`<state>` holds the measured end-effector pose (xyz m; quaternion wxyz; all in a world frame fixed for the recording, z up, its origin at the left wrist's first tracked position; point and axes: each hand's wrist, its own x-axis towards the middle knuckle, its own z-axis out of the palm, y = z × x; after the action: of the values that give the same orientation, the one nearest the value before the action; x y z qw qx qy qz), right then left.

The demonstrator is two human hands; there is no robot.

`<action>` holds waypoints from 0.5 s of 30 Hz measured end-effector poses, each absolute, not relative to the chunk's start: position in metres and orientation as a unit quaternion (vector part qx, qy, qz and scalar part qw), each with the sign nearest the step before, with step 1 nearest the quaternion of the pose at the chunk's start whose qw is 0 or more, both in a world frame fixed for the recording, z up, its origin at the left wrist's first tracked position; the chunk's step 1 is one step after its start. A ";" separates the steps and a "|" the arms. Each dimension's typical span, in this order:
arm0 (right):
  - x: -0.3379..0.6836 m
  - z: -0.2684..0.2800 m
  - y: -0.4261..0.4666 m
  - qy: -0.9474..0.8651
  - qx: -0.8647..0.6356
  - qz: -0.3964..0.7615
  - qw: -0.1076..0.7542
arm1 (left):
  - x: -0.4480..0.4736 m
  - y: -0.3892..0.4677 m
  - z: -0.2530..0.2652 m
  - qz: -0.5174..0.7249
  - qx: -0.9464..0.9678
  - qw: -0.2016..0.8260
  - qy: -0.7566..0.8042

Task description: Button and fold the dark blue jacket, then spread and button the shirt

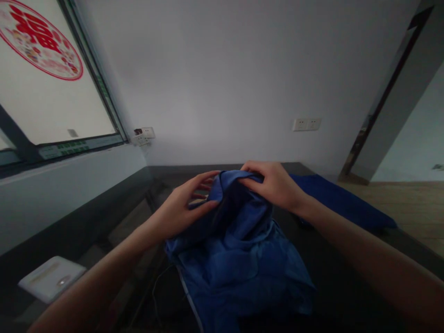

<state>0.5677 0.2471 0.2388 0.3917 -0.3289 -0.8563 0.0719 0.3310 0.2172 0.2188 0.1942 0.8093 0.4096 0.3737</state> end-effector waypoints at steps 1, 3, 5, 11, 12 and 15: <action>0.565 0.239 0.247 -0.860 -0.329 0.072 0.384 | 0.333 0.220 0.219 0.379 0.802 0.199 0.417; 0.564 0.239 0.248 -0.866 -0.329 0.076 0.370 | 0.328 0.229 0.218 0.377 0.783 0.234 0.437; 0.565 0.236 0.252 -0.866 -0.335 0.080 0.361 | 0.319 0.237 0.218 0.377 0.761 0.274 0.451; 0.564 0.221 0.271 -0.854 -0.393 0.071 0.335 | 0.326 0.213 0.212 0.403 0.775 0.191 0.448; 0.562 0.219 0.273 -0.853 -0.401 0.066 0.328 | 0.331 0.208 0.209 0.392 0.787 0.159 0.448; 0.554 0.214 0.276 -0.852 -0.414 0.053 0.316 | 0.341 0.210 0.193 0.338 0.818 0.113 0.452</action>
<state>0.5545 0.2756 0.2140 0.3164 -0.4139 -0.8520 0.0525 0.3413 0.2102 0.1932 0.1132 0.8177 0.4519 0.3380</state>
